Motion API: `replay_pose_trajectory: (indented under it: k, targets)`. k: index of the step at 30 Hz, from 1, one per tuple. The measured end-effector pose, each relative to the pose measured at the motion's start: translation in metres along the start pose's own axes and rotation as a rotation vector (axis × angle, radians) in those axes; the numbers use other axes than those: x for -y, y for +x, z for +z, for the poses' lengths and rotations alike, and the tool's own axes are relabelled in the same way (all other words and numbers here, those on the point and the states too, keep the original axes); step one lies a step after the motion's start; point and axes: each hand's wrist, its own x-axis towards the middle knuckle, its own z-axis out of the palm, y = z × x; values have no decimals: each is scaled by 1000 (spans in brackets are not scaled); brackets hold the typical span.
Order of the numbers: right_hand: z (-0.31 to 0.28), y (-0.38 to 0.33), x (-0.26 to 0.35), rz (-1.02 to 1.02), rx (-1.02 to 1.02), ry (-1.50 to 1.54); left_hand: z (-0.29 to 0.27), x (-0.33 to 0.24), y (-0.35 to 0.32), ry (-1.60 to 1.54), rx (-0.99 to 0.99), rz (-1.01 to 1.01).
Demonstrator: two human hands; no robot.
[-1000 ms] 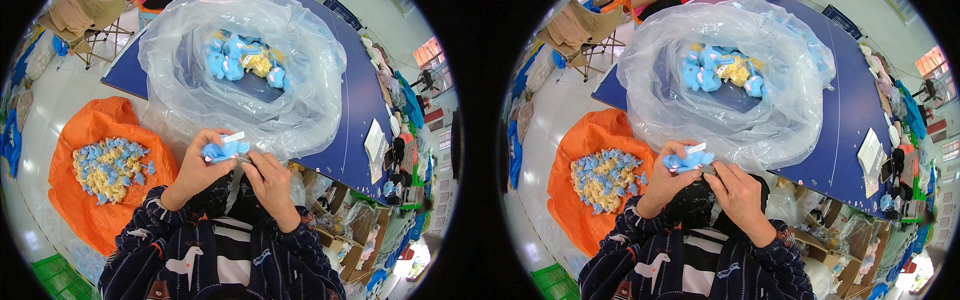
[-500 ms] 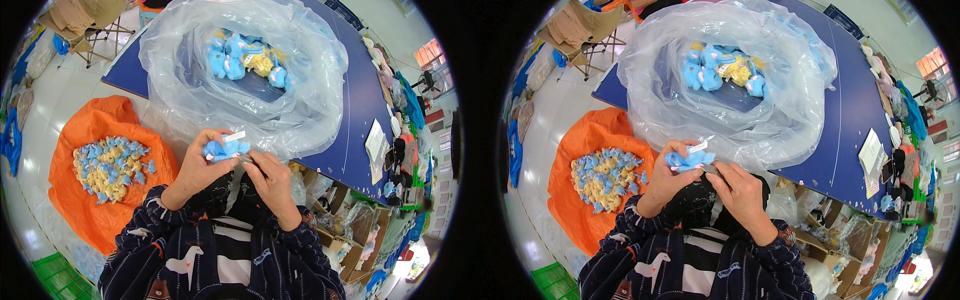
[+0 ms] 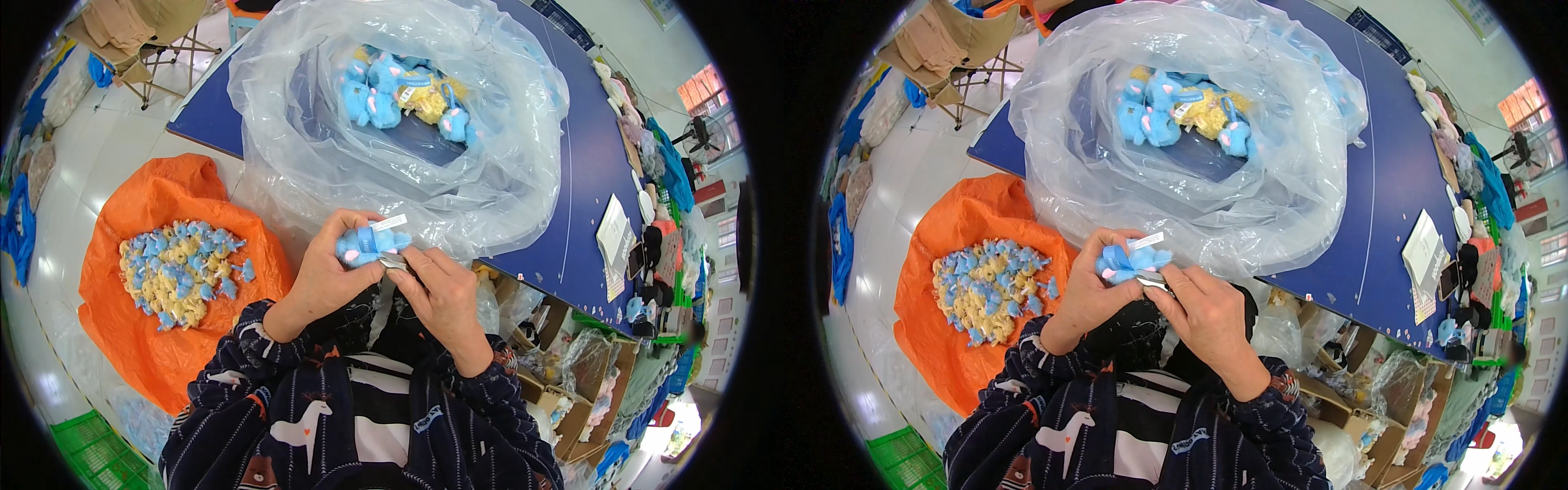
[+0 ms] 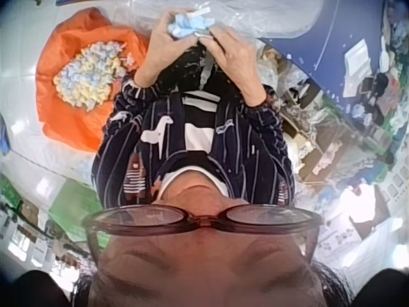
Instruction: The person trims excess fabric from small blue and yellow plush toys using scissors, then places the finished items into a plastic bag. The person also briefly handles a sheet of stickers.
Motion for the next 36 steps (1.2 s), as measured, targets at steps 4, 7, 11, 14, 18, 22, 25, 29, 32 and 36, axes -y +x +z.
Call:
replay_pose_trajectory:
  k: [4, 7, 11, 14, 18, 22, 25, 29, 32, 36]
  targets:
    - [3, 0, -1, -20, -32, -15, 1, -1, 0, 14, -1, 6]
    - [3, -1, -3, -18, -11, -20, 1, -3, 1, 31, 3, 11]
    - [0, -5, -5, 202, -58, 424, 4, -7, 0, -27, -30, -61]
    - [1, -5, -4, 304, -125, 524, 4, 0, 1, 15, -32, 17]
    - [7, 5, -7, 101, -97, 246, 4, 3, 0, 45, -4, 142]
    - [-6, -4, -15, 369, 191, 703, 1, 3, -1, 223, -30, 224]
    - [-34, 0, -16, 314, 631, 1031, 1, -2, -1, 370, -62, 281]
    - [-17, 12, 8, 171, 102, 344, 3, -9, -2, 423, -47, 277]
    - [3, 10, 4, 1, 26, 242, 2, -5, -4, 513, 15, 309]
    - [-20, 29, 1, 77, 664, 537, -36, -25, -11, 596, 59, 413]
